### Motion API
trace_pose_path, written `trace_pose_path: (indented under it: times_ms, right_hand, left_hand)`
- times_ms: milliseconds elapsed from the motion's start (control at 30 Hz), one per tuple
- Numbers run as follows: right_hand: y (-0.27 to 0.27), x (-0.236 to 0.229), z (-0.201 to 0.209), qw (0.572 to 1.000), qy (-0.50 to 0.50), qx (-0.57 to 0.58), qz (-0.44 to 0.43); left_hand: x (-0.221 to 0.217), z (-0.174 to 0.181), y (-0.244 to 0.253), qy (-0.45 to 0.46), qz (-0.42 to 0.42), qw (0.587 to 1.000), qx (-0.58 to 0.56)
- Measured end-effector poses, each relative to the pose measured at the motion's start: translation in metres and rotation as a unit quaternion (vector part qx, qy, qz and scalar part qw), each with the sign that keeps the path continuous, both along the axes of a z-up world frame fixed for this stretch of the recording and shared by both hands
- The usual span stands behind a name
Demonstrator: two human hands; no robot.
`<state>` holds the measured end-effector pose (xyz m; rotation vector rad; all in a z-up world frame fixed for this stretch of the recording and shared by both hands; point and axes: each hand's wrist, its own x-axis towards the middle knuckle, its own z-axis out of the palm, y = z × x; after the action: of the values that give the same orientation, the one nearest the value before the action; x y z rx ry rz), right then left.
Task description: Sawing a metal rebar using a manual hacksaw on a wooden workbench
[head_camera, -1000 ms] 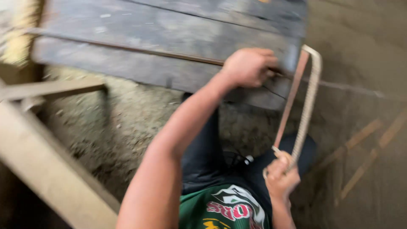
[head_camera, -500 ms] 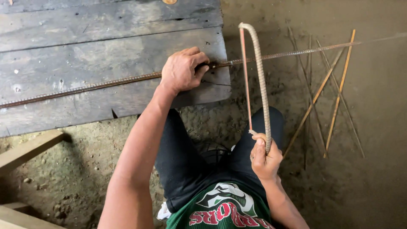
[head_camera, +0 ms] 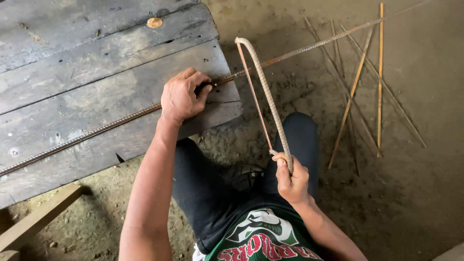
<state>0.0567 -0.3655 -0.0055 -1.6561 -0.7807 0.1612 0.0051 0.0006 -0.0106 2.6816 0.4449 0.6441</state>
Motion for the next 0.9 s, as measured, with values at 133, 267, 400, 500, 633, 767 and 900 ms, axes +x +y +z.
trace_pose_path:
  times_ms: [133, 267, 400, 500, 633, 767, 900]
  right_hand:
    - [0.009, 0.000, 0.011, 1.000, -0.007, -0.013, 0.015]
    - [0.007, 0.001, 0.001, 1.000, -0.013, -0.018, 0.021]
    - [0.014, 0.001, 0.013, 0.999, -0.017, -0.023, 0.027]
    - [0.016, 0.000, 0.021, 0.998, -0.027, -0.035, 0.036]
    - [0.007, -0.004, 0.009, 0.997, -0.038, -0.062, 0.020]
    - [-0.004, -0.012, 0.006, 0.993, -0.063, -0.102, -0.008]
    - [-0.018, -0.015, -0.006, 0.991, -0.058, -0.123, -0.014]
  left_hand:
    - [0.000, 0.002, -0.001, -0.007, 0.003, 1.000, -0.009]
    - [0.000, 0.003, -0.002, -0.006, 0.004, 1.000, -0.019]
    - [0.000, 0.000, -0.001, -0.005, 0.009, 1.000, -0.018]
    - [0.000, 0.000, -0.001, -0.009, 0.011, 1.000, -0.021]
    - [0.001, -0.004, 0.001, -0.011, 0.009, 1.000, -0.012]
    - [0.000, -0.004, 0.000, -0.028, 0.006, 1.000, -0.001]
    - [0.000, -0.011, 0.002, -0.034, 0.005, 0.999, -0.005]
